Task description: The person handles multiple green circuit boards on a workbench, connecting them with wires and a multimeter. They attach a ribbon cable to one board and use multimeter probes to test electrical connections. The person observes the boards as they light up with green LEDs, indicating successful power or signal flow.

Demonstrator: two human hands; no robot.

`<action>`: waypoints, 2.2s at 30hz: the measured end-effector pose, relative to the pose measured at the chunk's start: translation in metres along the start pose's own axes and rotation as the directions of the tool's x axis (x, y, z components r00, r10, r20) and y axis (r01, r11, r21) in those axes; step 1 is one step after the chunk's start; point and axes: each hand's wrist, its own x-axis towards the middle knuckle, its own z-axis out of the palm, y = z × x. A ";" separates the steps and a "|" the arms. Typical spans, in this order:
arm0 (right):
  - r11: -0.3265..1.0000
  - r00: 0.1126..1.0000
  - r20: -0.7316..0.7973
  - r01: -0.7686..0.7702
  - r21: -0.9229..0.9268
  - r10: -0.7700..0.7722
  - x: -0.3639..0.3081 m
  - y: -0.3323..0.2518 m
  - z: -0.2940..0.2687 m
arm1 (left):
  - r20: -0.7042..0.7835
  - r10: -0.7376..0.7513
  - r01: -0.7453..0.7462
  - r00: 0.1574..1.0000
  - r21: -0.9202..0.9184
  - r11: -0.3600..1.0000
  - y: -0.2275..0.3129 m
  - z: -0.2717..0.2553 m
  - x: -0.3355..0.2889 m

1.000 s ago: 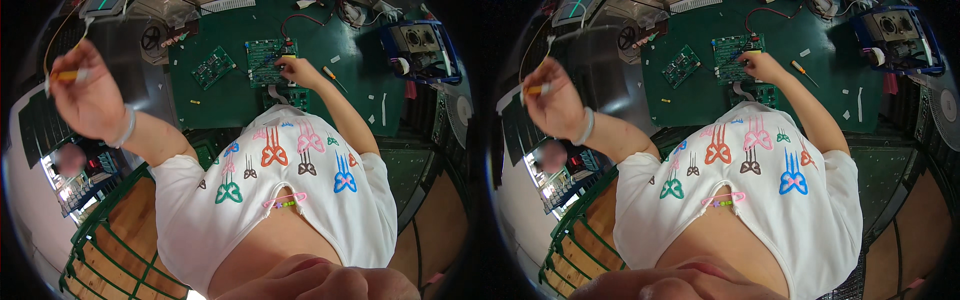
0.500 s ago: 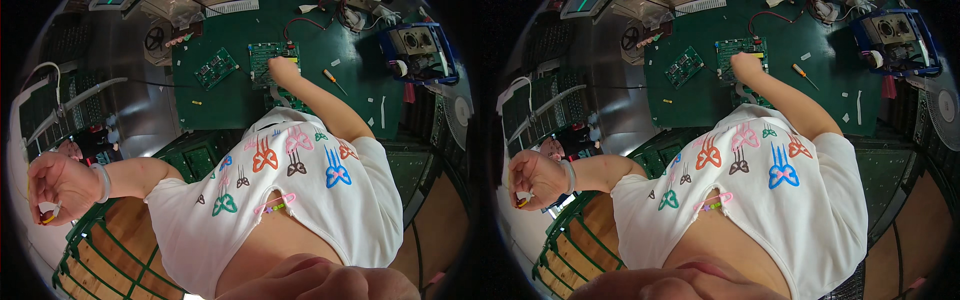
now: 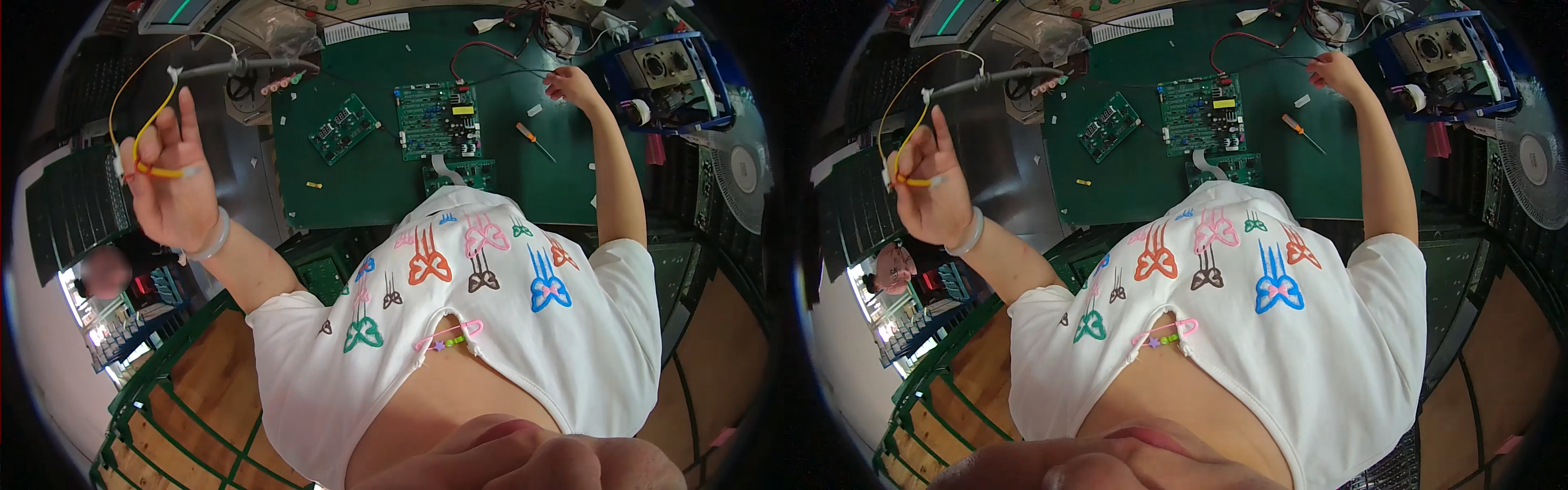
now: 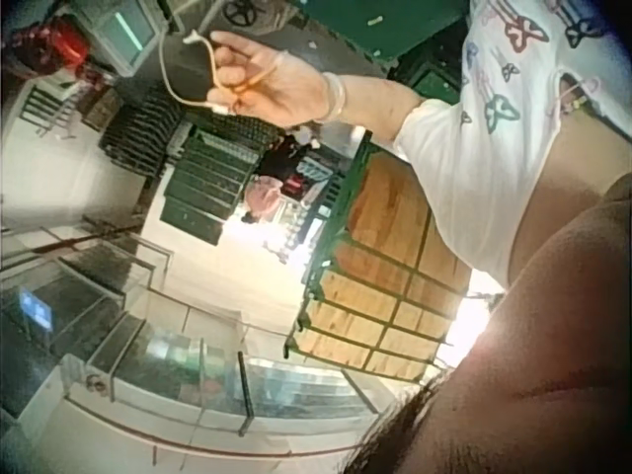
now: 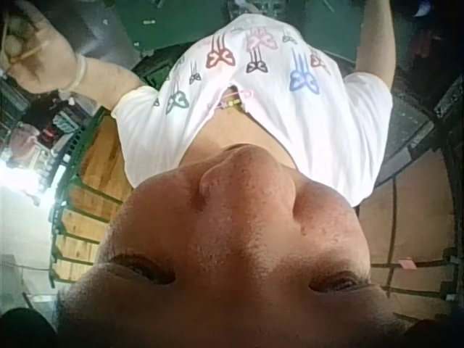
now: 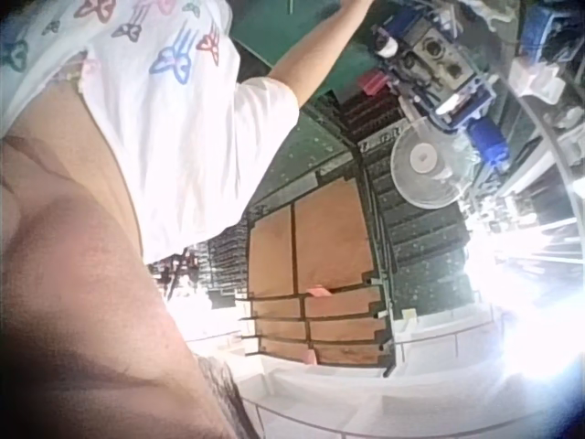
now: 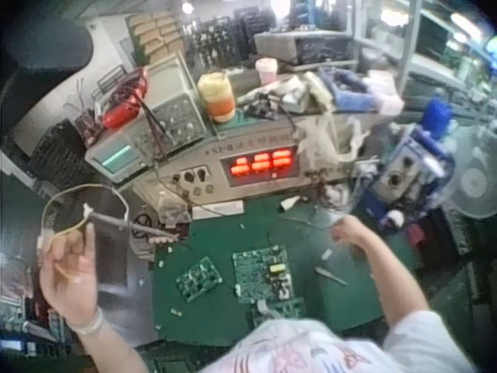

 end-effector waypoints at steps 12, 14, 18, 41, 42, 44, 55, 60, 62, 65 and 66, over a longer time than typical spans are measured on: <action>0.835 0.904 0.247 0.181 0.519 -0.350 0.017 -0.045 0.078 | 0.260 -0.102 -0.040 0.960 0.490 0.871 -0.089 -0.039 0.046; 0.858 0.940 0.166 0.187 0.479 -0.297 0.035 -0.041 0.092 | 0.359 -0.052 -0.150 0.932 0.511 0.846 -0.095 -0.040 0.053; 0.841 0.969 0.030 0.197 0.504 -0.245 0.072 -0.022 0.121 | 0.386 -0.094 -0.197 0.918 0.648 0.736 -0.115 -0.067 0.059; 0.942 1.000 -0.009 0.011 0.334 -0.009 0.057 0.020 0.114 | 0.075 -0.405 0.264 0.911 0.649 0.714 -0.240 -0.112 0.045; 0.933 0.998 -0.041 0.052 0.355 -0.040 0.050 0.019 0.117 | 0.065 -0.407 0.287 0.911 0.608 0.740 -0.232 -0.104 0.043; 0.927 0.990 -0.120 0.114 0.358 -0.076 0.040 0.015 0.123 | 0.024 -0.403 0.332 0.915 0.525 0.784 -0.214 -0.088 0.039; 0.807 0.783 -0.268 0.449 -0.384 -0.562 0.037 -0.013 0.165 | 0.127 -0.181 0.151 0.975 0.219 0.964 -0.120 -0.027 0.019; 0.744 0.651 -0.424 0.350 -0.569 -0.630 0.020 -0.063 0.166 | 0.125 -0.136 0.093 0.983 0.306 0.948 -0.105 -0.018 0.000; 0.707 0.680 -0.337 0.383 -0.595 -0.651 0.033 -0.057 0.170 | 0.112 -0.125 0.088 0.986 0.291 0.953 -0.104 -0.016 -0.005; 0.688 0.796 -0.164 0.376 -0.621 -0.583 0.042 -0.051 0.175 | 0.118 -0.118 0.081 0.986 0.278 0.957 -0.104 -0.018 -0.009; 0.683 0.806 -0.153 0.364 -0.633 -0.572 0.044 -0.051 0.177 | 0.115 -0.119 0.083 0.986 0.276 0.958 -0.104 -0.017 -0.009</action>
